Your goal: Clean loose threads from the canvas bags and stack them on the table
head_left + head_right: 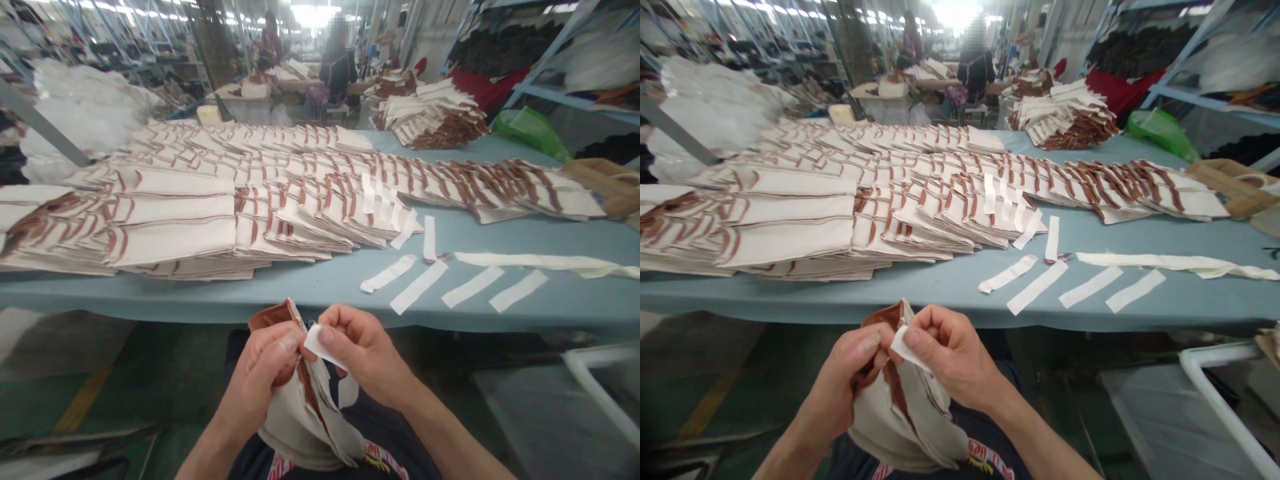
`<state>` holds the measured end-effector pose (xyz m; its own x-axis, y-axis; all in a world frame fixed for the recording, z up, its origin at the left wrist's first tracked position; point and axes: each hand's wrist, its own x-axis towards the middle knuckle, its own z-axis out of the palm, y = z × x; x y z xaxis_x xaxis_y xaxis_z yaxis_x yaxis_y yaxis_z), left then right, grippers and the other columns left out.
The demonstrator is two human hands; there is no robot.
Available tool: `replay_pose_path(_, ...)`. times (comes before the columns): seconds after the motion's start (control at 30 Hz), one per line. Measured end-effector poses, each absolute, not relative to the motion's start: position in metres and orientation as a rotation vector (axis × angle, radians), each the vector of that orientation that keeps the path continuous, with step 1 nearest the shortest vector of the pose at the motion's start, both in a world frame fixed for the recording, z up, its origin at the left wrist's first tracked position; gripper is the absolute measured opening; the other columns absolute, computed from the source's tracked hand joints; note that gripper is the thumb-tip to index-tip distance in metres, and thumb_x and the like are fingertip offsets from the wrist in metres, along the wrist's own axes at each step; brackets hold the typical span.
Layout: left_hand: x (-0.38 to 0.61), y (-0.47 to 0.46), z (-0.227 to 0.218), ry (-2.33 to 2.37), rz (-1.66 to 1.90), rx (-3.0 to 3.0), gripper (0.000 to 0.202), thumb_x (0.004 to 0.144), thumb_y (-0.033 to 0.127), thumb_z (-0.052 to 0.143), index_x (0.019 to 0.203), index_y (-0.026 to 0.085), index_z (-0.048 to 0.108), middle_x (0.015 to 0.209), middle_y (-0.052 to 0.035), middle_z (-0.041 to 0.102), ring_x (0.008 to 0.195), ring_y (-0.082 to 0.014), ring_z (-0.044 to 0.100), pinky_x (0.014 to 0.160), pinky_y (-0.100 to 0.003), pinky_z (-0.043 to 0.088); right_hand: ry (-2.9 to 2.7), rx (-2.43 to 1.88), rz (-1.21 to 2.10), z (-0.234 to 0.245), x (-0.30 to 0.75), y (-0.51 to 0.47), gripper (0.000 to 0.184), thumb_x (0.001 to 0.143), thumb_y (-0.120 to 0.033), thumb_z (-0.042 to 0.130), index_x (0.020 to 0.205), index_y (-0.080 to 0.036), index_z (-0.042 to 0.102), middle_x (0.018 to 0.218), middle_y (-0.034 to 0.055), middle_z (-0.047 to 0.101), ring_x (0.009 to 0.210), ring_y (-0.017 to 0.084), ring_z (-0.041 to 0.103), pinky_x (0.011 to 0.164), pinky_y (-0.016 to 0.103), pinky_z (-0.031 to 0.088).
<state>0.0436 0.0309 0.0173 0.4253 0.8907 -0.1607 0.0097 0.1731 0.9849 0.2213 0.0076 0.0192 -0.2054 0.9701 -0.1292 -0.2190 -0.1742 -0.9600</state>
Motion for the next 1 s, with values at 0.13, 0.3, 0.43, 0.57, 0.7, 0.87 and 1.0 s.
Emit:
replay_pose_path(0.13,0.047,0.027,0.022,1.011,0.710,1.236,0.033,0.083,0.045,0.063,0.068,0.017,0.060,0.058,0.0000,0.057,0.053,-0.0138,0.049,0.054,-0.024,0.038,-1.153,-1.062,1.463,0.015,0.216,0.008,0.049,0.088,-0.064,0.071,0.080,-0.018,0.056,0.058,-0.0089,0.041,0.050,0.006,0.032,0.046,0.020,0.026)
replay_pose_path(0.3,0.051,0.022,0.021,1.041,0.791,1.223,0.029,0.079,0.039,0.063,0.061,0.019,0.054,0.053,0.0020,0.055,0.048,-0.0116,0.046,0.050,-0.022,0.035,-1.128,-1.146,1.398,0.004,0.219,0.013,0.041,0.093,-0.058,0.065,0.083,-0.018,0.058,0.060,-0.0070,0.048,0.049,0.008,0.038,0.045,0.020,0.031)
replay_pose_path(0.43,0.049,0.021,0.013,1.084,0.860,1.142,0.029,0.082,0.040,0.064,0.065,0.019,0.055,0.054,0.0036,0.055,0.047,-0.0104,0.044,0.049,-0.021,0.033,-1.243,-1.311,0.729,0.004,0.225,0.010,0.014,0.094,-0.032,0.064,0.085,-0.021,0.062,0.071,-0.0010,0.063,0.064,0.014,0.059,0.061,0.025,0.049)
replay_pose_path(0.57,0.050,0.024,0.009,1.142,0.920,1.105,0.029,0.083,0.040,0.064,0.066,0.018,0.057,0.055,0.0046,0.051,0.050,-0.0099,0.040,0.051,-0.021,0.033,-1.622,-1.138,0.228,0.014,0.218,0.001,0.015,0.088,-0.017,0.068,0.101,-0.023,0.064,0.096,0.0063,0.074,0.089,0.021,0.069,0.082,0.034,0.056)
replay_pose_path(0.7,0.056,0.025,0.009,1.233,0.972,1.159,0.027,0.080,0.039,0.065,0.067,0.016,0.062,0.062,0.0026,0.052,0.059,-0.0124,0.043,0.057,-0.022,0.036,-1.774,-1.139,0.094,0.013,0.205,0.003,0.015,0.092,-0.016,0.066,0.105,-0.022,0.064,0.099,0.0093,0.076,0.090,0.023,0.071,0.081,0.037,0.058)
replay_pose_path(0.87,0.061,0.024,0.014,1.310,0.969,1.251,0.027,0.081,0.039,0.064,0.066,0.017,0.063,0.062,0.0028,0.052,0.058,-0.0130,0.044,0.057,-0.023,0.035,-1.757,-1.206,0.116,0.003,0.203,0.008,0.012,0.093,-0.015,0.064,0.103,-0.021,0.064,0.096,0.0083,0.077,0.087,0.023,0.070,0.079,0.037,0.057)
replay_pose_path(1.0,0.059,0.025,0.018,1.275,0.941,1.343,0.030,0.085,0.041,0.061,0.068,0.016,0.065,0.066,0.0001,0.058,0.064,-0.0159,0.051,0.061,-0.024,0.040,-1.691,-1.209,0.203,-0.002,0.201,0.007,0.013,0.091,-0.013,0.065,0.101,-0.022,0.064,0.096,0.0067,0.076,0.088,0.022,0.070,0.077,0.035,0.056)
